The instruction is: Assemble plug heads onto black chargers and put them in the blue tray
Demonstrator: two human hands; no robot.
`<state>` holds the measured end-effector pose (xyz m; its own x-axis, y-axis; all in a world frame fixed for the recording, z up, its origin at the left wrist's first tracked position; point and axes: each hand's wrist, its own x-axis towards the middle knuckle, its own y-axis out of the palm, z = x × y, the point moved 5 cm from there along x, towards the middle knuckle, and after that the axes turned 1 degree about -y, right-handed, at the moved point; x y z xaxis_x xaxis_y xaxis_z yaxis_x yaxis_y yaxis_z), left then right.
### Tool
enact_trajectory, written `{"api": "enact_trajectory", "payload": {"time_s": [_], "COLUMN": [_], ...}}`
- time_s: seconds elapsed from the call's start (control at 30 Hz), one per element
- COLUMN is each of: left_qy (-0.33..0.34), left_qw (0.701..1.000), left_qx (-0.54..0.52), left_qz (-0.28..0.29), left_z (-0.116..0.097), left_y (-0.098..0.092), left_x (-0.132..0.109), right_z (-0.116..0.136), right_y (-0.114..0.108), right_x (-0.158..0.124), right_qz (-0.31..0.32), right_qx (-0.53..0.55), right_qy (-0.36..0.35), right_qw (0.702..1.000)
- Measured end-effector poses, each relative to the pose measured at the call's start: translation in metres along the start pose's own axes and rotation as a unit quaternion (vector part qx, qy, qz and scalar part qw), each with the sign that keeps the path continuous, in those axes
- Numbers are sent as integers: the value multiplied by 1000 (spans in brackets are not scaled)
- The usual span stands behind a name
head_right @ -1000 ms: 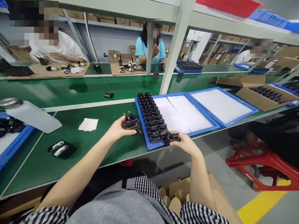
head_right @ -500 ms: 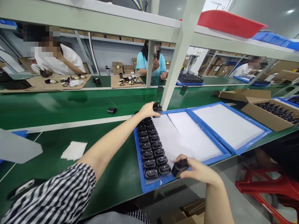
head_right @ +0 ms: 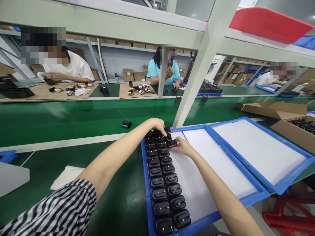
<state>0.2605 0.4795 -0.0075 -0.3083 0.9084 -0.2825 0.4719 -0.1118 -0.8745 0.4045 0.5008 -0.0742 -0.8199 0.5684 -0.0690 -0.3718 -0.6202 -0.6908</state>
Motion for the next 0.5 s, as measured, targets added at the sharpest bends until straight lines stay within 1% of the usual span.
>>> {"api": "enact_trajectory", "payload": {"time_s": [0.03,0.07,0.13,0.17,0.2,0.23,0.27,0.3,0.33,0.4,0.43,0.47,0.5], "left_qy": [-7,-30,-97,-132,-161,-184,-201,-204,-201,-181,-170,-162,-156], "left_qw": [999,997,983,971,958,948,940,937,936,937,938,938,938], "left_qx": [-27,-42,-54,-59,-64,-73,-89,-103,-115,-130,-134,-137,-141], "left_qz": [-27,-61,-147,-191,-227,-248,-261,-266,-267,-269,-272,-275,-275], "left_z": [12,28,66,87,107,125,141,153,161,168,167,166,164], "left_y": [-10,-20,-34,-37,-36,-32,-25,-17,-9,4,9,11,12], "left_x": [1,0,-5,-10,-15,-20,-24,-26,-28,-29,-30,-31,-32], "right_z": [-1,-2,-3,-2,-1,0,3,6,9,13,13,11,9], "right_y": [2,5,8,10,11,11,10,10,11,14,16,17,17], "right_x": [-3,-6,-9,-9,-7,-5,-3,0,3,8,9,11,12], "right_qz": [-5,-12,-36,-49,-64,-80,-91,-90,-74,-11,21,37,39], "right_qx": [1,-4,-26,-38,-49,-54,-53,-43,-23,29,54,75,90], "right_qy": [-1,-1,2,3,0,-10,-29,-56,-85,-122,-124,-115,-103], "right_qw": [1000,1000,999,998,997,995,994,993,993,992,991,990,990]}}
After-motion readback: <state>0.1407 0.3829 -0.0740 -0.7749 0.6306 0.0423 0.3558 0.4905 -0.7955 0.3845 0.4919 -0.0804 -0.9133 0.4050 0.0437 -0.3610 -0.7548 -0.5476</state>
